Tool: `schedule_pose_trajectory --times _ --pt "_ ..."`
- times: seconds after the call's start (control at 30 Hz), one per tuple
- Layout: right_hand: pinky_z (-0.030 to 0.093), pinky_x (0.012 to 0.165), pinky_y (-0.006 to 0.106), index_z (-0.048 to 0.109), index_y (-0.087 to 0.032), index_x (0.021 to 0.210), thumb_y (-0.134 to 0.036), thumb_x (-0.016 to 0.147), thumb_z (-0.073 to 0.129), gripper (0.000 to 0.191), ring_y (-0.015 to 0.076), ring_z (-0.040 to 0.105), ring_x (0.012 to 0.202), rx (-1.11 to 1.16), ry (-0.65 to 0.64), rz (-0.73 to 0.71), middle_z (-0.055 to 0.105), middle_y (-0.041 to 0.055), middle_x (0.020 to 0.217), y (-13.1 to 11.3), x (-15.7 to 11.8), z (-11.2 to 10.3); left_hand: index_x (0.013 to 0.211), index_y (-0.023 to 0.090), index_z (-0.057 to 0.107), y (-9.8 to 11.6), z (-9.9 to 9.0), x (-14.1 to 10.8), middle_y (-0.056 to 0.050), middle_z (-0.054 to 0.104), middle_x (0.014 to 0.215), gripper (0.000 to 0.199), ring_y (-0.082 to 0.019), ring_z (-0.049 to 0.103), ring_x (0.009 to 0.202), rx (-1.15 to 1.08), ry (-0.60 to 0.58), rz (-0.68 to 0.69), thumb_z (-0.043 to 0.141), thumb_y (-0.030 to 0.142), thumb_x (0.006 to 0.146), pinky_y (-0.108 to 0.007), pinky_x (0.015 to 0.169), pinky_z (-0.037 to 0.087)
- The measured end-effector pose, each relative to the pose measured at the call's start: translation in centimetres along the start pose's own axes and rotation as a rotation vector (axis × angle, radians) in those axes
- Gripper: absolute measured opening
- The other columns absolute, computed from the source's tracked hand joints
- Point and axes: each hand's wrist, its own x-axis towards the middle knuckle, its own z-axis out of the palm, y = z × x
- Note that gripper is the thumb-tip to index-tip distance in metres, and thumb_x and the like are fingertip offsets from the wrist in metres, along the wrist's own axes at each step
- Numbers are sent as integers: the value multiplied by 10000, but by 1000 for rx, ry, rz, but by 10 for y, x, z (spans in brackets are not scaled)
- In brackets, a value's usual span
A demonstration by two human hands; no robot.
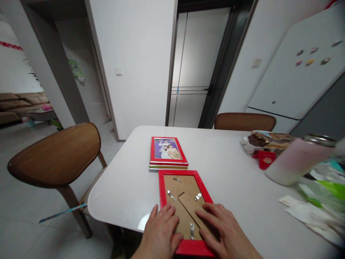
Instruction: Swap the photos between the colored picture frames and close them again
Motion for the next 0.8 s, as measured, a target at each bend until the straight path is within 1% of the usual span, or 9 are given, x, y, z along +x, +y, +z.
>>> schedule_pose_trajectory --times 0.07,0.13,0.2,0.33,0.43,0.5,0.63,0.7,0.8 --pt "411 779 363 581 -243 1000 -319 730 467 303 206 499 927 -9 -5 0 555 81 1014 2 5 -2 1081 183 498 0 0 -3 -95 432 1243 430 -250 351 1162 -13 -26 17 545 409 718 -503 970 226" --pt "403 781 359 573 -209 1021 -282 761 420 310 201 489 916 -44 -1 37 545 95 1009 5 14 -3 1118 162 468 -2 1 -5 -123 387 1270 611 -279 322 1175 -24 -50 42 579 524 640 -518 968 213" --pt "401 768 361 581 -189 1011 -250 771 393 310 205 478 898 -101 9 84 538 104 991 7 24 -3 1135 157 452 -4 2 -5 -135 366 1280 704 -293 307 1180 -25 -60 52 611 557 579 -521 967 209" --pt "404 743 357 615 -174 920 -224 774 380 281 211 460 862 -140 14 110 531 107 933 8 38 -2 1166 161 423 -5 2 -5 -127 367 1281 719 -288 306 1182 -30 -70 25 625 523 579 -505 970 219" --pt "402 757 358 622 -161 849 -217 774 382 257 209 451 853 -107 17 102 525 104 908 6 37 -3 1192 154 395 -2 1 -5 -118 363 1286 733 -278 301 1186 -38 -73 -2 622 506 590 -484 980 221" --pt "399 779 362 621 -157 838 -218 780 377 258 207 450 870 -84 18 100 521 103 921 7 34 -4 1195 148 391 0 1 -5 -113 360 1289 734 -269 299 1189 -37 -75 -16 629 488 590 -465 988 223" --pt "389 828 372 613 -155 885 -224 793 360 277 204 450 930 -50 11 94 517 107 996 11 27 -5 1173 133 413 1 1 -7 -112 362 1289 709 -252 294 1194 -28 -63 -19 650 450 584 -423 997 230" --pt "390 837 385 602 -168 937 -236 793 361 288 208 449 960 -52 6 84 514 105 1043 13 24 -5 1138 139 443 0 2 -7 -110 367 1288 676 -247 295 1194 -26 -45 -9 664 434 572 -408 994 242" --pt "382 848 414 570 -177 1029 -280 776 398 323 230 441 1005 -82 18 41 501 116 1109 8 15 -5 1066 164 487 -2 3 -8 -100 383 1280 605 -240 297 1193 -30 -23 11 679 424 554 -399 987 255"
